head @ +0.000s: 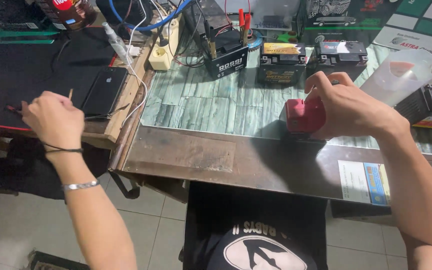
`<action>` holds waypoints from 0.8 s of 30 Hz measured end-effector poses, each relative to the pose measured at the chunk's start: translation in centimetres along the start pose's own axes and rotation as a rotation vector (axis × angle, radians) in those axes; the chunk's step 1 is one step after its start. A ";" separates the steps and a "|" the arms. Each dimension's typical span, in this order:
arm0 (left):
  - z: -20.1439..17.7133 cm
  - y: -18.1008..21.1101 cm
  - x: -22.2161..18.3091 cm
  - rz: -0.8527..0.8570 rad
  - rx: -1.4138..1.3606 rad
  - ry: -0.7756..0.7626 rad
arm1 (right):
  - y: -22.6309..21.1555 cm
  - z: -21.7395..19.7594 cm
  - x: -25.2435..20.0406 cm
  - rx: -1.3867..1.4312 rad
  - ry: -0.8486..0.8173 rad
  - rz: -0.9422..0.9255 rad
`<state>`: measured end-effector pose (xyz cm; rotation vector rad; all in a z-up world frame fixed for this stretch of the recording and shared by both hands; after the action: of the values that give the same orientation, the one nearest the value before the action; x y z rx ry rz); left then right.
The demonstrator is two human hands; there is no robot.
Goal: Opening the top cover of a lead-acid battery using a screwdriver and a utility knife to access the cells.
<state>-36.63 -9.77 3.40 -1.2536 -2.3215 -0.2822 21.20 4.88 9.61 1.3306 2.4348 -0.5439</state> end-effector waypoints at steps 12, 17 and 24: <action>6.9 -7.2 5.2 -0.136 -0.019 -0.359 | 2.9 1.3 2.2 -0.020 0.101 -0.279; 7.4 -7.4 4.5 -0.152 -0.007 -0.400 | 2.6 1.2 1.3 0.075 0.032 -0.163; 3.1 -2.6 3.8 0.125 0.126 0.075 | 2.4 1.1 1.0 0.153 0.033 -0.187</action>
<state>-41.59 -7.20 2.75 -1.2956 -2.1522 -0.1362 22.86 6.27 7.79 1.1814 2.6064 -0.7757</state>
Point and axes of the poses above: each hand's wrist, its own x-axis towards the middle knuckle, its own z-axis out of the palm, y = z × x, the point moved 4 cm from there along x, towards the middle knuckle, and after that the axes turned 11 degrees about -y, right-handed, at the moved point
